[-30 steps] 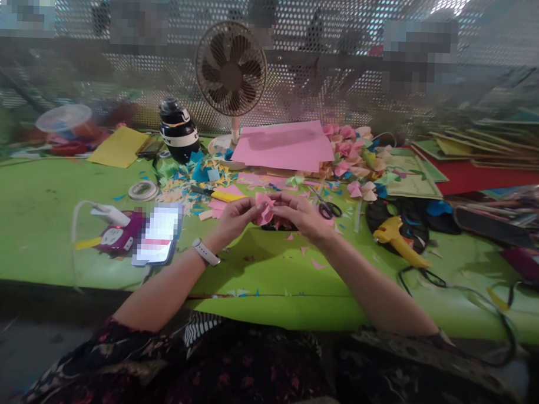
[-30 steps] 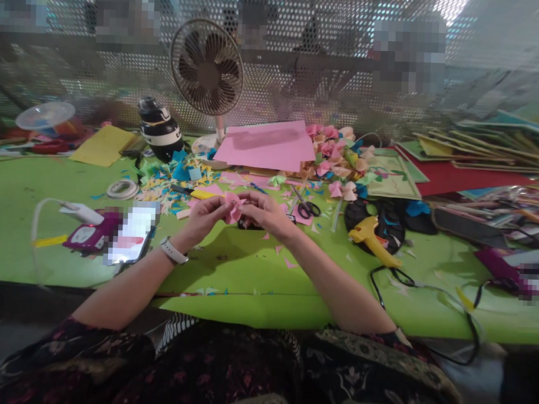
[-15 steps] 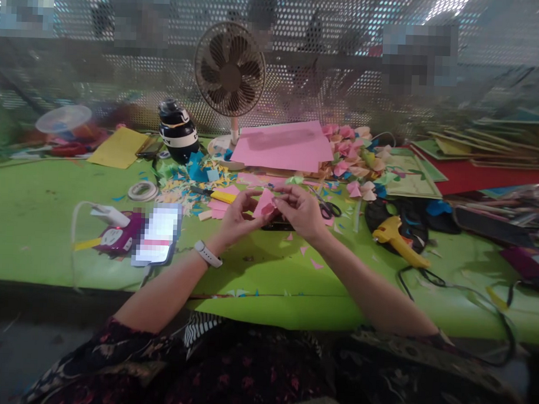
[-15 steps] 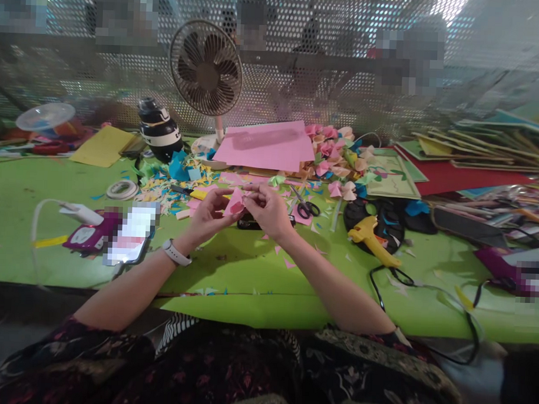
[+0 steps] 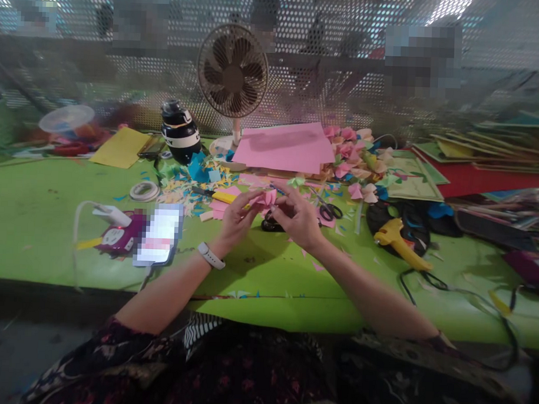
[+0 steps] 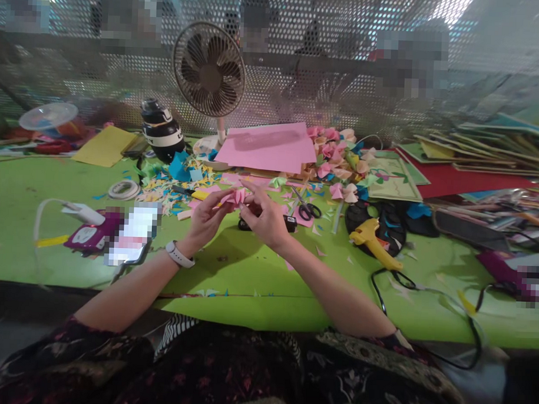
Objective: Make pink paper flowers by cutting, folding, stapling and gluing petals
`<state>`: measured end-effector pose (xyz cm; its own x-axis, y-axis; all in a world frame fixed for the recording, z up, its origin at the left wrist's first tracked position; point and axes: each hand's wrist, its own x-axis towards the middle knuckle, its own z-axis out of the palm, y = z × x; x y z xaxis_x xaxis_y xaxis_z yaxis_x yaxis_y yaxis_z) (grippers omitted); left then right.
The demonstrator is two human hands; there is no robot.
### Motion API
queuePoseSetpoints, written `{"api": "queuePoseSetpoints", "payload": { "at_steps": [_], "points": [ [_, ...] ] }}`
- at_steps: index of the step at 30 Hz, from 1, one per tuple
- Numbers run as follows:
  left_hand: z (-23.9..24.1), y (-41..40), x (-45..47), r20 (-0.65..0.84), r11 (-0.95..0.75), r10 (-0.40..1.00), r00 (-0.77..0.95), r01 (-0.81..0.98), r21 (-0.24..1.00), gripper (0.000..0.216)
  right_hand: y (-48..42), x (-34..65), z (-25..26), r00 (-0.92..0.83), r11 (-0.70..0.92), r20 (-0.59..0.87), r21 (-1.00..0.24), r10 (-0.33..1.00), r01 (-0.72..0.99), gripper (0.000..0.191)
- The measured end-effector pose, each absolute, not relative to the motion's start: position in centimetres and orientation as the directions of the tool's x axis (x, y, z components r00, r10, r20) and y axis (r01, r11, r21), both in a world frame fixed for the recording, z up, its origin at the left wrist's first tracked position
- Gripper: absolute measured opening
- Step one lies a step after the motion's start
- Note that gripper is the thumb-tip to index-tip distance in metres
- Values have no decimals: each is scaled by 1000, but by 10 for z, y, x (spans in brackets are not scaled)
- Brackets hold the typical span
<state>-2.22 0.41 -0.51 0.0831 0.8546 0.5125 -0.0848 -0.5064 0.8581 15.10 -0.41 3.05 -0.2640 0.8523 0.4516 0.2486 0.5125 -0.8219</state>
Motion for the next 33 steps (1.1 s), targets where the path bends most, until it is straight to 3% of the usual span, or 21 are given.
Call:
{"api": "queuePoseSetpoints", "payload": {
  "at_steps": [3, 8, 19, 33],
  "points": [
    [-3, 3, -22, 514, -506, 856, 57, -114, 855, 26, -4, 151, 31, -271, 509, 448, -830, 852, 228, 50],
    [1, 1, -22, 385, -344, 919, 87, -300, 889, 27, -1, 152, 30, -255, 461, 416, -875, 873, 148, 53],
    [4, 0, -21, 302, -250, 947, 111, -336, 908, 26, -3, 153, 36, -254, 347, 323, -936, 912, 58, 53],
    [0, 2, -23, 333, -294, 936, 112, -269, 917, 28, 0, 153, 32, -260, 321, 300, -946, 918, 41, 49]
  ]
}}
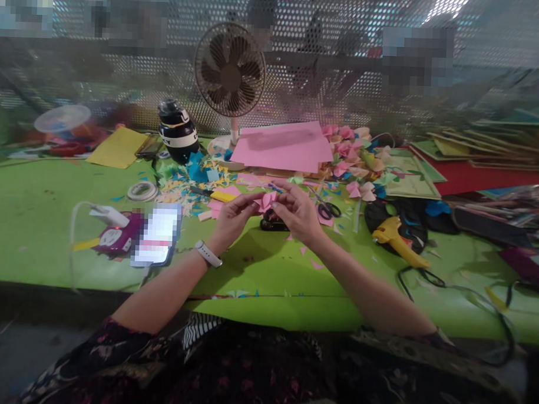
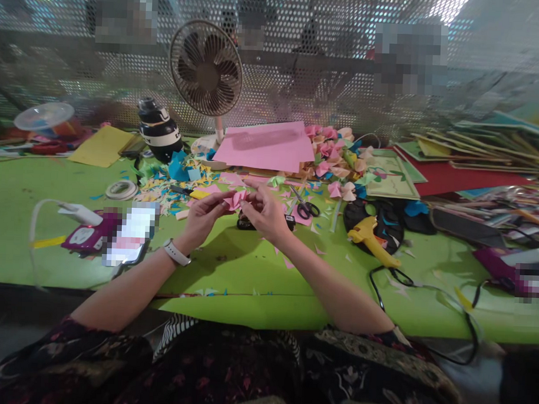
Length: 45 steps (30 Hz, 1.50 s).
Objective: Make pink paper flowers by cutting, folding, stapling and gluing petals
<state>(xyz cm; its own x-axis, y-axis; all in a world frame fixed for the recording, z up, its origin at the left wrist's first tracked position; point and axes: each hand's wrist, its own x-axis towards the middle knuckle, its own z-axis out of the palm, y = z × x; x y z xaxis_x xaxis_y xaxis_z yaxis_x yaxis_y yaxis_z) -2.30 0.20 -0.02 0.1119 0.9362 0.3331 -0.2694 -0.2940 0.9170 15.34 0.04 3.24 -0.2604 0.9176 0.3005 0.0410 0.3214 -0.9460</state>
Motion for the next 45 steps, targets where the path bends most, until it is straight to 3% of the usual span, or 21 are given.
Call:
{"api": "queuePoseSetpoints", "payload": {
  "at_steps": [12, 20, 28, 45],
  "points": [
    [3, 1, -24, 344, -312, 934, 103, -240, 919, 25, 2, 154, 31, -271, 348, 317, -935, 909, 71, 47],
    [6, -1, -22, 460, -437, 883, 91, -195, 878, 24, 4, 154, 28, -244, 362, 319, -918, 916, 162, 49],
    [5, 0, -23, 280, -258, 958, 54, -256, 932, 28, 6, 156, 27, -281, 331, 291, -938, 915, 107, 45],
    [3, 1, -25, 295, -266, 951, 93, -246, 932, 27, 3, 154, 31, -282, 341, 295, -930, 913, 134, 48]
  ]
}}
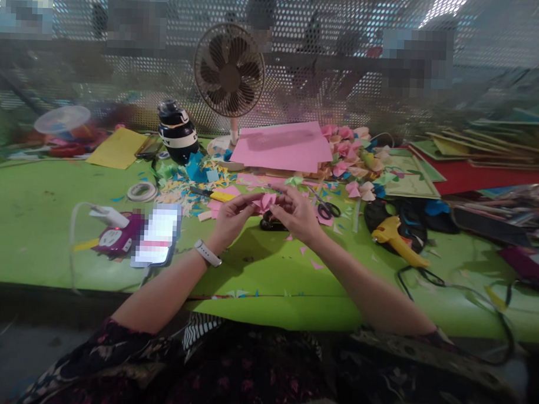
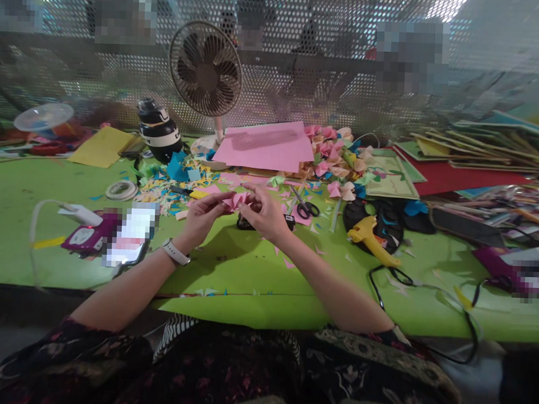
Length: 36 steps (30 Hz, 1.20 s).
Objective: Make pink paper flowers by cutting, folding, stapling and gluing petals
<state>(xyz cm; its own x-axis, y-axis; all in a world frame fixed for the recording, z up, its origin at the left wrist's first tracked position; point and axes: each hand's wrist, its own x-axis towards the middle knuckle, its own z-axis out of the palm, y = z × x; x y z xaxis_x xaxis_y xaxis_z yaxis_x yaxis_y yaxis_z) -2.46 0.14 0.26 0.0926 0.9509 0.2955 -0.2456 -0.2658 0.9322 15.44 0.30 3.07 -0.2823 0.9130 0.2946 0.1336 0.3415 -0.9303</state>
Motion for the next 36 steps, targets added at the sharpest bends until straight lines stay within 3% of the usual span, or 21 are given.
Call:
{"api": "queuePoseSetpoints", "payload": {
  "at_steps": [22, 29, 36],
  "points": [
    [-2, 4, -28, 141, -53, 974, 177, -428, 902, 24, 3, 154, 30, -294, 330, 293, -940, 910, 84, 40],
    [-1, 3, -26, 150, -66, 974, 168, -424, 903, 26, 4, 153, 29, -289, 334, 297, -939, 910, 86, 39],
    [6, -2, -22, 253, -212, 962, 105, -302, 929, 26, 4, 154, 30, -296, 329, 279, -935, 913, 135, 40]
  ]
}}
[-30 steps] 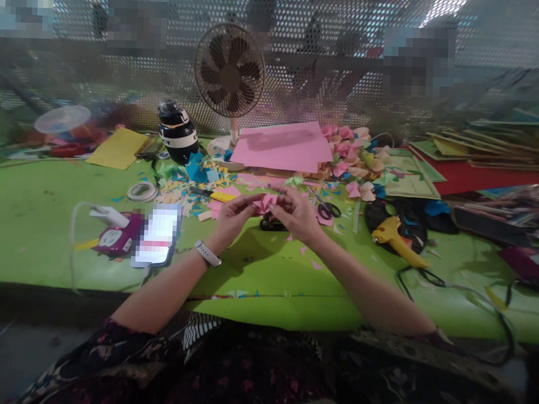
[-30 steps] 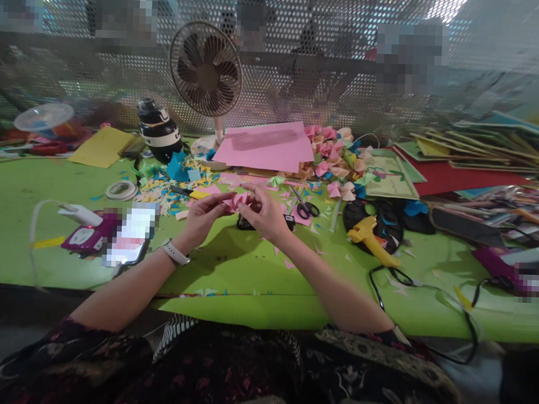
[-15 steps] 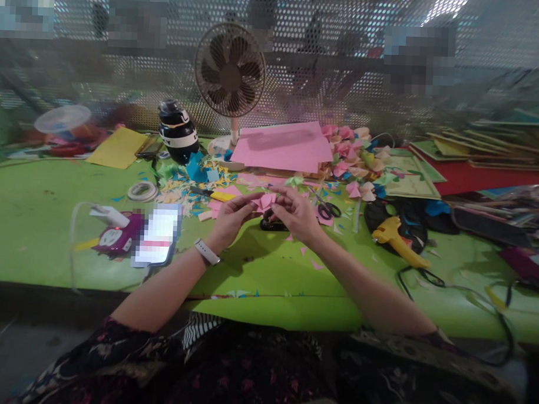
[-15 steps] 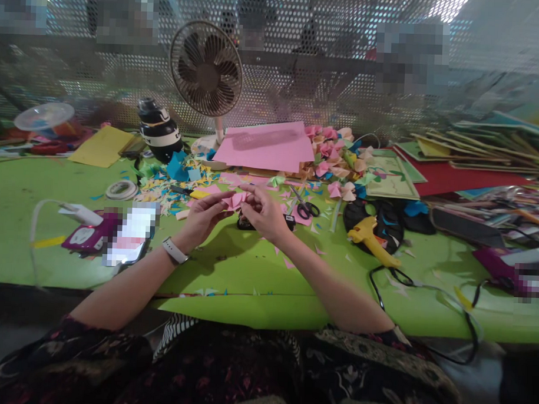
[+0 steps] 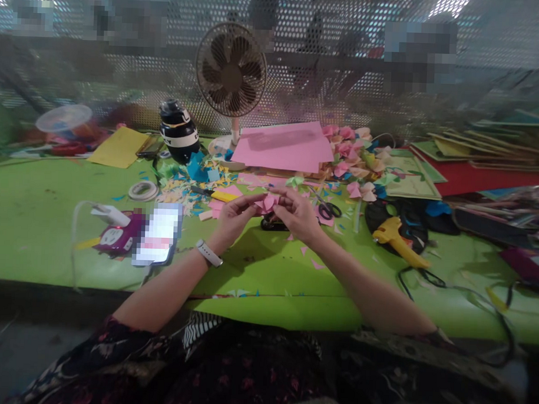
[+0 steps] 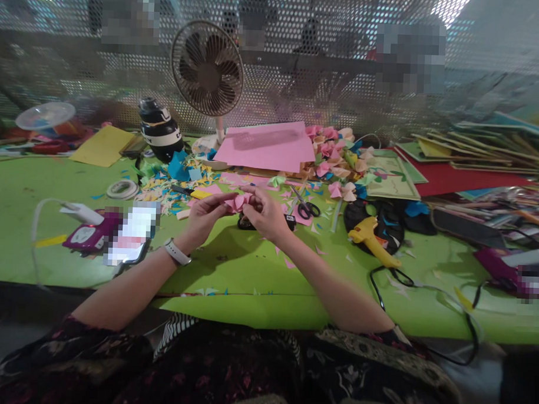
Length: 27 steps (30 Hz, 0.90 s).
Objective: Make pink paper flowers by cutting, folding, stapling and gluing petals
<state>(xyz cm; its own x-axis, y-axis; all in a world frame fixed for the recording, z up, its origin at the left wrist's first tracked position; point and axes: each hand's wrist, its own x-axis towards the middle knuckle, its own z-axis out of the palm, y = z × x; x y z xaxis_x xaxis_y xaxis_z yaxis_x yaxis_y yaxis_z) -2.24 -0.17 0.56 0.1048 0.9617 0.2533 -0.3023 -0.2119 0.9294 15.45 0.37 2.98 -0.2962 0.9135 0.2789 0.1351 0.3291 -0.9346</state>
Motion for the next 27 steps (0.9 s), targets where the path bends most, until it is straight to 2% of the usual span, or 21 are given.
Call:
{"api": "queuePoseSetpoints", "payload": {
  "at_steps": [9, 15, 20, 27],
  "points": [
    [4, -1, -22, 269, -238, 959, 93, -256, 937, 26, 6, 156, 26, -292, 316, 258, -933, 921, 170, 38],
    [4, -1, -23, 191, -149, 977, 100, -326, 934, 27, 4, 154, 25, -270, 364, 311, -915, 911, 176, 49],
    [1, 1, -23, 146, -92, 983, 115, -382, 920, 28, 3, 153, 26, -285, 366, 313, -917, 906, 157, 45],
    [4, -1, -23, 227, -192, 969, 94, -286, 939, 26, 3, 153, 27, -272, 334, 283, -929, 920, 163, 44]
  ]
}}
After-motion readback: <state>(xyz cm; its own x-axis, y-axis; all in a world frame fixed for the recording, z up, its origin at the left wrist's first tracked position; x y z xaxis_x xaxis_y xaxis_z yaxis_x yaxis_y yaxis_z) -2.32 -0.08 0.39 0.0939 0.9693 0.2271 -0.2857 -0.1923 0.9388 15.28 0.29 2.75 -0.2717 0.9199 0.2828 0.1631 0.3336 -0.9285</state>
